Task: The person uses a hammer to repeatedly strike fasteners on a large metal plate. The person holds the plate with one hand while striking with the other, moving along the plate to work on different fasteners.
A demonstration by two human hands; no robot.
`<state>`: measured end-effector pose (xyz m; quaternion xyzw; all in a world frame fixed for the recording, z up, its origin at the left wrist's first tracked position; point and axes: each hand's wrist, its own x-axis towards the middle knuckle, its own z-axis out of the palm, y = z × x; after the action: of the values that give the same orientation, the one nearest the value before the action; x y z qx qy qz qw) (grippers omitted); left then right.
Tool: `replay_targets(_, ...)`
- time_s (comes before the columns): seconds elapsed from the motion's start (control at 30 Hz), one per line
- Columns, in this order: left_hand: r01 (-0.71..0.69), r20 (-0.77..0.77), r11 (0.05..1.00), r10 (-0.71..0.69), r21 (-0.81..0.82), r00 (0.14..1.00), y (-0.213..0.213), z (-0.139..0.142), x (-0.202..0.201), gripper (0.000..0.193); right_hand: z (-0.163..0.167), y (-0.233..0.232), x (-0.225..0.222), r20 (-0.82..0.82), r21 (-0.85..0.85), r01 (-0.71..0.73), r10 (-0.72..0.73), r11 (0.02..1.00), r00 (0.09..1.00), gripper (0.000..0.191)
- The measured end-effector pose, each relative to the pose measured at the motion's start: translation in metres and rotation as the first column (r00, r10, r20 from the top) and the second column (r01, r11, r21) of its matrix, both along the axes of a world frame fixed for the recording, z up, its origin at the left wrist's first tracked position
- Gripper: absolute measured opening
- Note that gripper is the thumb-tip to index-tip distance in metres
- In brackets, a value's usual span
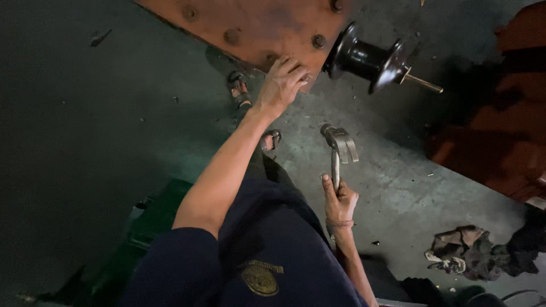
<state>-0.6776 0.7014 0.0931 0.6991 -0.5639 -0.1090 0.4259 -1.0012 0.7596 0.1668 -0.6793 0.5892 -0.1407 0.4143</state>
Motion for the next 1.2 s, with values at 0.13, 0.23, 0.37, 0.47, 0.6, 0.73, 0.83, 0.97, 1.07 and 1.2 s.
replay_targets(0.13, -0.039, -0.088, 0.999, 0.040, 0.013, 0.995, -0.001, -0.001, 0.001, 0.031, 0.000, -0.002, 0.003, -0.041, -0.005, -0.011, 0.011, 1.000, 0.999, 0.049)
replay_targets(0.23, -0.045, -0.116, 0.999, 0.044, -0.008, 0.992, 0.002, -0.001, 0.001, 0.035, 0.000, -0.003, 0.005, -0.054, 0.001, -0.009, 0.009, 1.000, 0.999, 0.046)
replay_targets(0.37, -0.035, -0.112, 0.998, 0.029, -0.057, 0.993, 0.003, -0.003, 0.002, 0.038, 0.002, -0.004, 0.009, -0.101, 0.019, 0.011, -0.009, 1.000, 0.995, 0.049)
replay_targets(0.47, -0.029, -0.125, 0.999, 0.031, 0.020, 0.992, 0.003, -0.005, 0.004, 0.035, 0.007, -0.004, 0.011, -0.035, 0.013, -0.025, 0.026, 1.000, 0.999, 0.046)
replay_targets(0.6, -0.004, -0.117, 0.999, 0.008, 0.035, 0.993, 0.004, -0.005, 0.003, 0.029, 0.012, -0.006, 0.014, -0.031, -0.007, -0.057, 0.057, 0.998, 0.998, 0.041)
replay_targets(0.73, -0.015, -0.135, 0.998, 0.022, 0.054, 0.991, 0.004, -0.004, 0.003, 0.033, 0.013, -0.009, 0.016, -0.054, 0.037, -0.035, 0.037, 0.999, 0.998, 0.039)
replay_targets(0.83, -0.006, -0.126, 0.998, 0.015, 0.070, 0.992, 0.004, -0.003, 0.004, 0.035, 0.012, -0.009, 0.017, -0.048, 0.031, -0.041, 0.042, 0.999, 0.998, 0.038)
replay_targets(0.97, 0.022, -0.125, 0.996, -0.011, 0.089, 0.992, 0.005, 0.000, 0.005, 0.037, 0.010, -0.009, 0.019, 0.022, 0.042, -0.023, 0.022, 0.999, 1.000, 0.040)
replay_targets(1.07, 0.019, -0.111, 0.997, -0.010, 0.081, 0.994, 0.004, 0.002, 0.004, 0.039, 0.007, -0.010, 0.017, -0.045, 0.022, -0.045, 0.046, 0.999, 0.998, 0.042)
replay_targets(1.2, 0.004, -0.152, 0.998, 0.006, 0.068, 0.988, 0.008, 0.002, 0.008, 0.042, 0.002, -0.010, 0.013, -0.062, 0.014, -0.048, 0.049, 0.999, 0.997, 0.042)
